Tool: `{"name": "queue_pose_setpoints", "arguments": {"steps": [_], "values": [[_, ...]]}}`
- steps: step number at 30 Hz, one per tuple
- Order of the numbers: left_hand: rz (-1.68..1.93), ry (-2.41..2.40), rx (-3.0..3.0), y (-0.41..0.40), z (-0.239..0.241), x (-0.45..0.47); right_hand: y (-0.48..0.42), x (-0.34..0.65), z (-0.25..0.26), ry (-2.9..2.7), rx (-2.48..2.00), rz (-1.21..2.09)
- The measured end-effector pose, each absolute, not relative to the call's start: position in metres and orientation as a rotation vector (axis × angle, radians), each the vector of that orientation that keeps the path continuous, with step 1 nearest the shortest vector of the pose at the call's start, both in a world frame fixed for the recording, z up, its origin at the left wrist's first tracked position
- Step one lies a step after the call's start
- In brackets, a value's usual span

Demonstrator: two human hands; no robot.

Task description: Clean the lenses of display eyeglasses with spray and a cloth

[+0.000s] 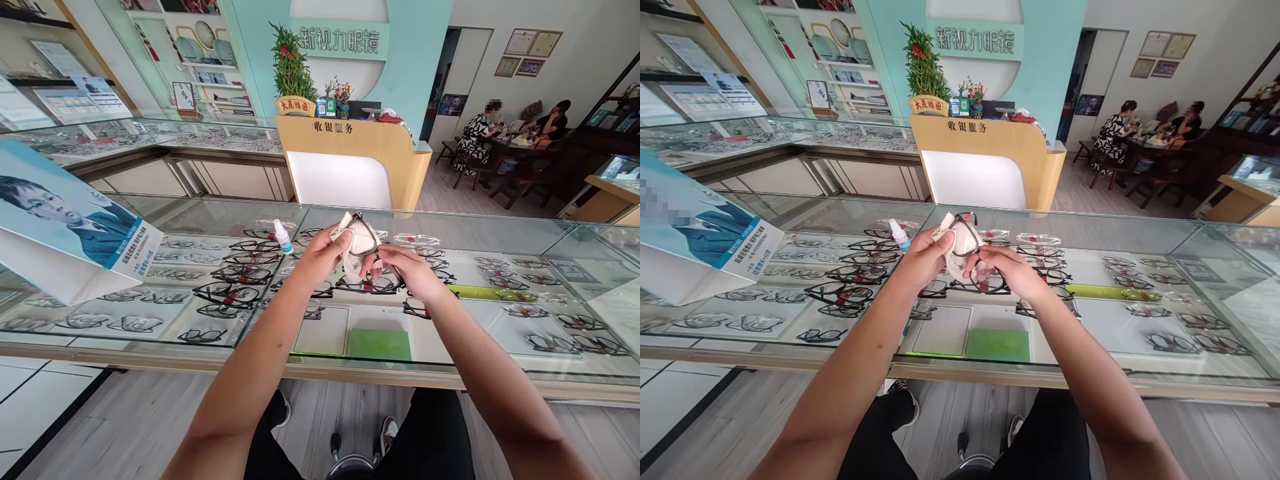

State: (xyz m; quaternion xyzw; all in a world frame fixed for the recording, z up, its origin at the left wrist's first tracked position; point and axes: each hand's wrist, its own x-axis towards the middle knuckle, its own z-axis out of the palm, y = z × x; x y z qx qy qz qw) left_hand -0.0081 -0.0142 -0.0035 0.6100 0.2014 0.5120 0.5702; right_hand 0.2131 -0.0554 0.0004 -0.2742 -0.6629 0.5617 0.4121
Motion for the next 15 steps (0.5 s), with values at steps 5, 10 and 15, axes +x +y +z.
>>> {"name": "queue_pose_setpoints", "arguments": {"steps": [5, 10, 15], "values": [[1.168, 0.451, 1.476, -0.017, 0.001, -0.009, -0.054, 0.213, -0.002, -1.601, -0.716, 1.428], [1.128, 0.429, 1.504, -0.027, 0.007, 0.0, -0.056, 0.205, -0.006, -1.663, -0.664, 1.417], [1.264, 0.54, 1.45, -0.035, 0.004, 0.007, -0.062, 0.201, -0.007, -1.819, -0.677, 1.324]]}}
